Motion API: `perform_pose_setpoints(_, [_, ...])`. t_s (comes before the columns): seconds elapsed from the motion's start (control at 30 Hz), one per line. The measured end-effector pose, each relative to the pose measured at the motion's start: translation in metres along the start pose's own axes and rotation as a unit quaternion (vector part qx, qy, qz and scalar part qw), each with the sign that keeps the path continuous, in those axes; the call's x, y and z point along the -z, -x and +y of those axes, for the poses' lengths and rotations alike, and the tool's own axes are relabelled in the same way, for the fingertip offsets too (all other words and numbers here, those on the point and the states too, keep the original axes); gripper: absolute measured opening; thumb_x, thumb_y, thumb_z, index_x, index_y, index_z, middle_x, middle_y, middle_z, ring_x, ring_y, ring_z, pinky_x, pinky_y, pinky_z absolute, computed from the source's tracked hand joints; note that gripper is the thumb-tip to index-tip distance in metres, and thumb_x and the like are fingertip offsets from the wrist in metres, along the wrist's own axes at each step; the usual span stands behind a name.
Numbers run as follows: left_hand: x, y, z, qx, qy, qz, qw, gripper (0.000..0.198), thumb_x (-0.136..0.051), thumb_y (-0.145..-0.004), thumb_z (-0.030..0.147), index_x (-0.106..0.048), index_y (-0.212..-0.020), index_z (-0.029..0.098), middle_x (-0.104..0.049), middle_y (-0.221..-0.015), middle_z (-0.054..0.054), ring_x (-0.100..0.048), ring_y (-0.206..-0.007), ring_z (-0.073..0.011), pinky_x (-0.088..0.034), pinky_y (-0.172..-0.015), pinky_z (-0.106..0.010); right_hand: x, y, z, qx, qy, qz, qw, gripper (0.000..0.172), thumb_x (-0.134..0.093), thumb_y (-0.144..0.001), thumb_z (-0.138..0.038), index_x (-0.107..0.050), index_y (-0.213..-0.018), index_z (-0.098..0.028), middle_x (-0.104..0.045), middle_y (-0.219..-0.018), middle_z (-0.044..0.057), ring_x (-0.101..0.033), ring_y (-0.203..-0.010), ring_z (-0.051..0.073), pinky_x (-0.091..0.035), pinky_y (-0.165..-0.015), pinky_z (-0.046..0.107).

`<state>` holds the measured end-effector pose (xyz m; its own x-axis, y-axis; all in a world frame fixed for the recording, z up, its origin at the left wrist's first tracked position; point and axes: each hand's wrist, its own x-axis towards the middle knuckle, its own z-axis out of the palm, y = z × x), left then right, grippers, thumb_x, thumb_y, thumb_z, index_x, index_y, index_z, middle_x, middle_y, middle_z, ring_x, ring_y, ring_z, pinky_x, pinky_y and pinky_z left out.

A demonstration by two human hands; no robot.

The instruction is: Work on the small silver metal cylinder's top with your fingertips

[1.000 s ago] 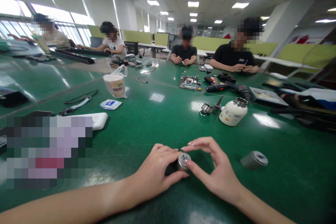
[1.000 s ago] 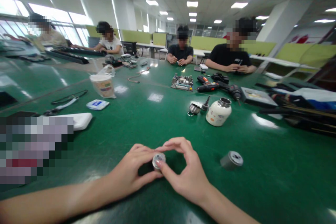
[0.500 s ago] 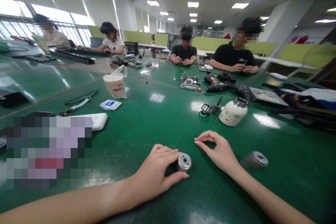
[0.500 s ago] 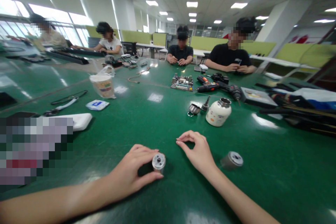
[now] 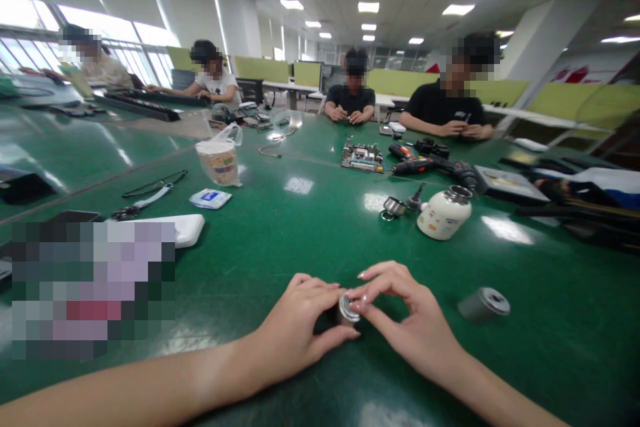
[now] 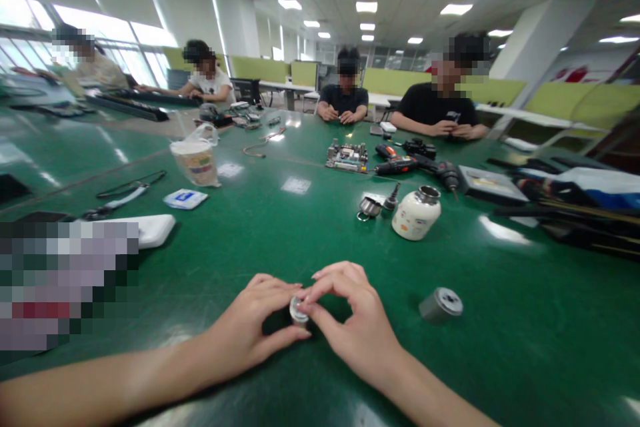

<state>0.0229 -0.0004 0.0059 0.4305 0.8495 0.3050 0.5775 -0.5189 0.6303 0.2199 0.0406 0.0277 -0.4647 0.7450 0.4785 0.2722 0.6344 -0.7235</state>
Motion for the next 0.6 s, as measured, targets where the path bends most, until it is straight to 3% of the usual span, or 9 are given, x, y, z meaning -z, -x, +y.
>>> perform_pose_setpoints(0.1, [0.0004, 0.0002, 0.0004, -0.001, 0.000, -0.002, 1.000, 0.024, -0.068, -0.090, 0.036, -0.064, -0.111, 0.025, -0.073, -0.106, -0.003, -0.064, -0.100, -0.0224, -0.037, -0.091, -0.036, -0.0005, 0.0006, 0.0019, 0.002, 0.006, 0.018, 1.000, 0.013, -0.075, -0.079, -0.019, -0.064, -0.076, -0.025, -0.072, -0.080, 0.002, -0.065, -0.088, 0.023, -0.049, -0.081, 0.040])
perform_pose_setpoints(0.17, [0.0007, 0.0004, 0.0007, 0.000, -0.003, -0.004, 1.000, 0.024, -0.067, -0.091, 0.037, -0.064, -0.111, 0.025, -0.073, -0.107, -0.003, -0.064, -0.099, -0.0227, -0.037, -0.091, -0.036, 0.0000, 0.0019, 0.0029, 0.000, -0.010, 0.057, 0.998, 0.015, -0.074, -0.080, -0.020, -0.059, -0.079, -0.025, -0.064, -0.069, -0.001, -0.063, -0.073, 0.019, -0.049, -0.074, 0.037])
perform_pose_setpoints(0.3, [0.0008, 0.0005, 0.0013, 0.003, -0.003, -0.004, 1.000, 0.024, -0.069, -0.090, 0.037, -0.064, -0.109, 0.024, -0.072, -0.108, -0.002, -0.063, -0.100, -0.0216, -0.036, -0.091, -0.035, 0.0037, 0.0035, 0.0053, -0.024, -0.079, 0.110, 0.990, 0.016, -0.065, -0.087, -0.025, -0.049, -0.089, -0.025, -0.050, -0.061, -0.008, -0.051, -0.051, 0.012, -0.045, -0.060, 0.029])
perform_pose_setpoints(0.37, [0.0007, 0.0006, 0.0015, 0.002, -0.005, -0.003, 1.000, 0.024, -0.069, -0.089, 0.037, -0.064, -0.109, 0.024, -0.072, -0.108, -0.001, -0.063, -0.099, -0.0212, -0.036, -0.091, -0.035, 0.0050, 0.0031, 0.0062, -0.031, -0.061, 0.093, 0.993, 0.014, -0.063, -0.088, -0.026, -0.051, -0.095, -0.025, -0.051, -0.063, -0.006, -0.053, -0.056, 0.014, -0.045, -0.062, 0.030])
perform_pose_setpoints(0.47, [0.0001, 0.0012, 0.0011, 0.001, -0.007, -0.002, 1.000, 0.024, -0.068, -0.090, 0.036, -0.064, -0.110, 0.024, -0.073, -0.106, -0.001, -0.063, -0.098, -0.0211, -0.036, -0.091, -0.035, 0.0042, 0.0018, 0.0050, -0.023, 0.024, 0.014, 0.999, 0.012, -0.066, -0.086, -0.027, -0.063, -0.098, -0.026, -0.058, -0.068, -0.003, -0.058, -0.071, 0.018, -0.043, -0.075, 0.037])
perform_pose_setpoints(0.53, [-0.0006, 0.0017, 0.0001, -0.001, -0.006, 0.001, 1.000, 0.026, -0.068, -0.090, 0.036, -0.063, -0.113, 0.024, -0.073, -0.108, -0.002, -0.063, -0.099, -0.0211, -0.036, -0.091, -0.035, 0.0023, 0.0009, 0.0021, -0.015, 0.061, -0.032, 0.997, 0.008, -0.068, -0.085, -0.027, -0.071, -0.093, -0.027, -0.062, -0.073, 0.000, -0.059, -0.077, 0.020, -0.041, -0.078, 0.040])
perform_pose_setpoints(0.6, [-0.0013, 0.0019, -0.0009, -0.003, -0.007, 0.004, 1.000, 0.027, -0.068, -0.090, 0.036, -0.063, -0.114, 0.024, -0.072, -0.109, -0.002, -0.063, -0.100, -0.0212, -0.036, -0.091, -0.035, 0.0012, -0.0005, -0.0010, -0.009, 0.072, -0.041, 0.997, 0.006, -0.070, -0.085, -0.029, -0.075, -0.086, -0.029, -0.063, -0.075, 0.001, -0.058, -0.077, 0.021, -0.041, -0.076, 0.039])
